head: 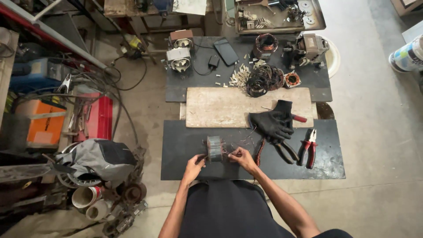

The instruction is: Inspecting and adjusting copper windings on an electric motor stator at a workbench

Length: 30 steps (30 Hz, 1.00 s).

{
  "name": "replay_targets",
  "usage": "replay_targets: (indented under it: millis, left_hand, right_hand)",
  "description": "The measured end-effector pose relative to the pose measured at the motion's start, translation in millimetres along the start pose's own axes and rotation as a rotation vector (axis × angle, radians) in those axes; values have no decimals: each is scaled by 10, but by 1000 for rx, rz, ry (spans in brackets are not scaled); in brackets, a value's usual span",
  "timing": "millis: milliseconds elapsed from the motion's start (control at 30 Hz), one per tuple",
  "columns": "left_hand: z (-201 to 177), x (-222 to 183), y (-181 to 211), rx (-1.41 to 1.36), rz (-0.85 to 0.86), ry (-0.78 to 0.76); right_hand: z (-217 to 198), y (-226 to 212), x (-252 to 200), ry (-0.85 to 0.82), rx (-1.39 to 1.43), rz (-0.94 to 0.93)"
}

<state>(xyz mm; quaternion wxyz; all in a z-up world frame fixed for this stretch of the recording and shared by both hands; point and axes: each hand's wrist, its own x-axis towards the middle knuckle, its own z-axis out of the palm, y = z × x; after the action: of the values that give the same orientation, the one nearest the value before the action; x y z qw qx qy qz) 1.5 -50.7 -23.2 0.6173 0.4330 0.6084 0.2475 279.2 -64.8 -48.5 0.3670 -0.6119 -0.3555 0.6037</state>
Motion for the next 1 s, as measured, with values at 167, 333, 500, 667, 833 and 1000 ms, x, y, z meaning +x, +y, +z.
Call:
replay_targets:
  millis: [167, 333, 500, 667, 833, 1000]
  left_hand:
    - [-82, 22, -157, 16, -14, 6]
    - [-113, -37, -52, -6, -19, 28]
    - [-87, 11, -165, -40, 4, 28]
    - [-88, 39, -220, -79, -9, 45]
    - [-111, 33, -212, -110, -25, 78]
    - [-132, 41, -253, -116, -11, 73]
  right_hand:
    - [-73, 441, 200, 45, -87, -98]
    - [-26, 850, 436, 114, -163, -87]
    - [124, 759, 254, 140, 142, -64]
    - [94, 759, 219, 219, 120, -58]
    - [129, 781, 277, 188, 183, -63]
    - [253, 512, 58, 227, 171, -52]
